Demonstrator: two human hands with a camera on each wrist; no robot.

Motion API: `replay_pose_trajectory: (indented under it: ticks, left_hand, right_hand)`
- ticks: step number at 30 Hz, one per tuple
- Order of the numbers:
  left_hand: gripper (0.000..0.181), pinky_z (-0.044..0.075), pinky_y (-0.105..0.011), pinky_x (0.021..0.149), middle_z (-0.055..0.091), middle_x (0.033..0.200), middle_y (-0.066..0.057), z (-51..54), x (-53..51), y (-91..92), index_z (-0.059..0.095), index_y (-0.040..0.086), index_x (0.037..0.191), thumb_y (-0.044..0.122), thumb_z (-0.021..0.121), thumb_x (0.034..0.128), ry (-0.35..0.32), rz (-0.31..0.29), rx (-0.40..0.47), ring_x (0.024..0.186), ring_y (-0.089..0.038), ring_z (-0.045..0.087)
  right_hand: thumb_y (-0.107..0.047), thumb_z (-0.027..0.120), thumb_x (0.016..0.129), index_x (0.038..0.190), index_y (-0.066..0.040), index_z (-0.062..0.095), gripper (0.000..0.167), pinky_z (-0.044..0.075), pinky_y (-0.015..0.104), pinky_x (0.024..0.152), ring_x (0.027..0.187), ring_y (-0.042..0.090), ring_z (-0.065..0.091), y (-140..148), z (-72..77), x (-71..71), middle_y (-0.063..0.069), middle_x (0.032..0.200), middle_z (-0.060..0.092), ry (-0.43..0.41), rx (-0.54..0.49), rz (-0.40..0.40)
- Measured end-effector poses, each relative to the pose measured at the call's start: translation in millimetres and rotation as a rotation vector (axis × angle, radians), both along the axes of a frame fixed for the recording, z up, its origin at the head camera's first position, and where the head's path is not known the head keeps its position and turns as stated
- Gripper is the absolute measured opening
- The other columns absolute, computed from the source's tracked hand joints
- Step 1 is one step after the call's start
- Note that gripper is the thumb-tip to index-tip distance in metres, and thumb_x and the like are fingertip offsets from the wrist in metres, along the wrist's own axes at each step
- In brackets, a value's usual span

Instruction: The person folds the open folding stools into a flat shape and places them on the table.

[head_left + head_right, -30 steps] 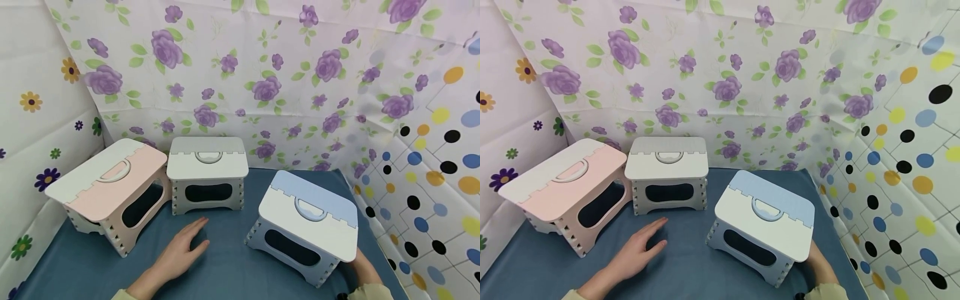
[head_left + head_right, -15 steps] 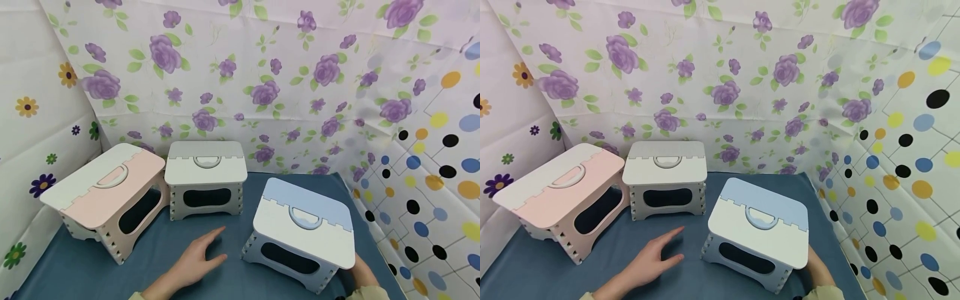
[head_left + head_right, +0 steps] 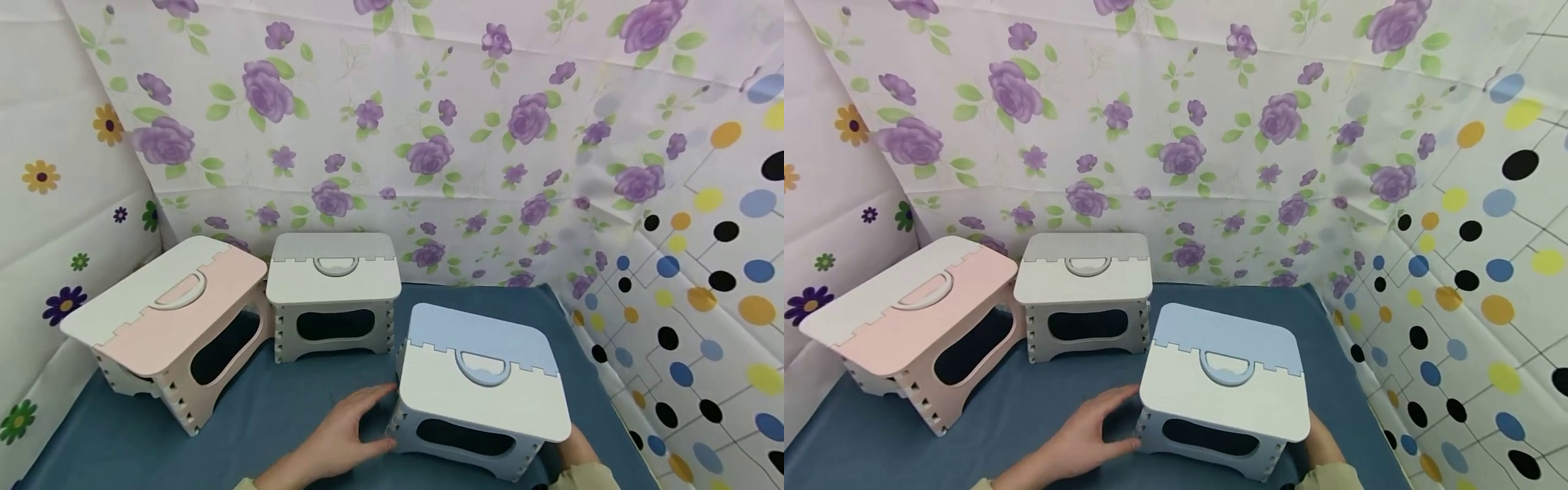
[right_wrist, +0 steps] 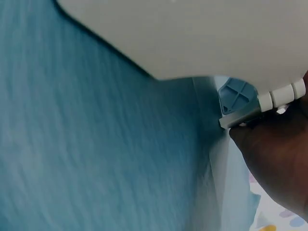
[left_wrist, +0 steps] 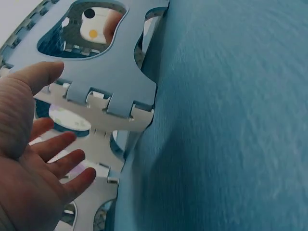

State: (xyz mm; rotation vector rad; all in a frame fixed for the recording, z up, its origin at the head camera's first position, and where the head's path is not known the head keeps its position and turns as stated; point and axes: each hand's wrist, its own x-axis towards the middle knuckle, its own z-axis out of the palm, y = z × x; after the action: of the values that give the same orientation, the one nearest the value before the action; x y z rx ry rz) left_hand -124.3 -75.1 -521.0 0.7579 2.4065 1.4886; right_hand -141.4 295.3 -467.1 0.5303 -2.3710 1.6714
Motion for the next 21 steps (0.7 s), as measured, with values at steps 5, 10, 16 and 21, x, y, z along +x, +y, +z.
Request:
replay_pose_trajectory:
  ticks: [5, 10, 16, 21]
  left_hand:
    - [0.069, 0.042, -0.051, 0.118, 0.053, 0.159, -0.005, -4.0, 0.9, 4.2, 0.053, 0.017, 0.158, 0.047, 0.077, 0.0999, 0.059, -0.062, 0.023, 0.149, -0.032, 0.047]
    - [0.059, 0.044, -0.045, 0.117, 0.056, 0.157, -0.002, -9.9, 1.6, 7.2, 0.057, 0.025, 0.153, 0.044, 0.077, 0.1011, 0.073, -0.115, 0.072, 0.148, -0.031, 0.048]
    - [0.055, 0.043, -0.042, 0.118, 0.056, 0.156, 0.003, -15.3, 3.2, 8.1, 0.057, 0.031, 0.151, 0.047, 0.075, 0.1017, 0.092, -0.133, 0.072, 0.148, -0.028, 0.048]
    - [0.054, 0.042, -0.045, 0.119, 0.056, 0.155, 0.005, -18.7, 5.4, 4.9, 0.058, 0.033, 0.15, 0.047, 0.075, 0.1009, 0.139, -0.126, 0.062, 0.148, -0.03, 0.047]
  right_hand:
    - [0.02, 0.042, 0.101, 0.143, 0.008, 0.059, 0.047, 0.025, 0.002, 0.102, 0.123, -0.028, 0.033, -3, -2.4, 2.4, 0.022, 0.153, 0.056, -0.004, 0.02, 0.016]
    - [0.023, 0.041, 0.101, 0.141, 0.019, 0.053, 0.042, 0.029, 0.004, 0.103, 0.123, -0.026, 0.037, -4, -5.9, 2.1, 0.011, 0.149, 0.062, -0.036, -0.012, 0.075]
    - [0.031, 0.043, 0.092, 0.145, -0.035, 0.061, 0.086, 0.03, 0.005, 0.104, 0.128, -0.018, 0.045, -4, -8.9, 1.3, -0.034, 0.14, 0.054, 0.02, -0.171, 0.241]
    - [0.032, 0.039, 0.094, 0.143, -0.045, 0.059, 0.093, 0.028, 0.004, 0.105, 0.128, -0.02, 0.044, -8, -5.4, 1.9, -0.035, 0.141, 0.052, 0.012, -0.181, 0.274]
